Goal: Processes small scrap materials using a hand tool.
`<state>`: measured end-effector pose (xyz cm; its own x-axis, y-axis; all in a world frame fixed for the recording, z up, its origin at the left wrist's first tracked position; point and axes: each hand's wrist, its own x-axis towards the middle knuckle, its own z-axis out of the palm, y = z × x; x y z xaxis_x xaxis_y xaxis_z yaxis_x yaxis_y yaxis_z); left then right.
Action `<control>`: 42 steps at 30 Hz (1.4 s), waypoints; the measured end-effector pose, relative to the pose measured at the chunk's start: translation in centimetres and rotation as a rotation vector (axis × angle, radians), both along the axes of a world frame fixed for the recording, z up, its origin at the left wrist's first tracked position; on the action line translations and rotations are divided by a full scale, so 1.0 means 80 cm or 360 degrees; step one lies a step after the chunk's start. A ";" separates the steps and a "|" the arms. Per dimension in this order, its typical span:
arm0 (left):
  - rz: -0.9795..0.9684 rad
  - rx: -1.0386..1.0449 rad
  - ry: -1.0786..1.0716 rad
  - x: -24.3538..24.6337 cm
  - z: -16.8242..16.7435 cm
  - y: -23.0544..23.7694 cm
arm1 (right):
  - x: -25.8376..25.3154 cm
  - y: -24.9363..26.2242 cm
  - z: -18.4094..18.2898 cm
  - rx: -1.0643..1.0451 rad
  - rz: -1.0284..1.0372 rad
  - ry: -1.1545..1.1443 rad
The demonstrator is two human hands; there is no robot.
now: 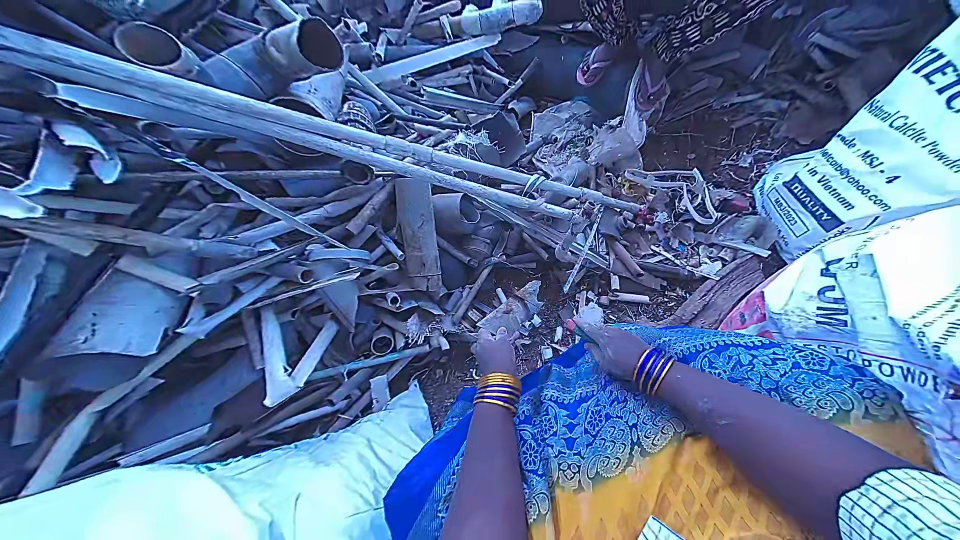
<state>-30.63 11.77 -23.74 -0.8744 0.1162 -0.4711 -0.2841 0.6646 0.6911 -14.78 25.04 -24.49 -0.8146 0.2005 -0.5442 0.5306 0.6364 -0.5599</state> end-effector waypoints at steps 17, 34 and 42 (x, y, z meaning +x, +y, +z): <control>0.0256 0.0354 -0.0065 -0.004 -0.010 -0.004 | -0.007 0.006 -0.009 0.0081 -0.0002 -0.0073; 0.0061 0.0088 0.0143 -0.003 -0.002 -0.008 | -0.001 -0.013 -0.001 0.0009 0.0102 0.0179; 0.0088 0.0204 0.0149 -0.008 -0.010 -0.006 | -0.002 -0.008 0.000 -0.0034 0.0087 0.0252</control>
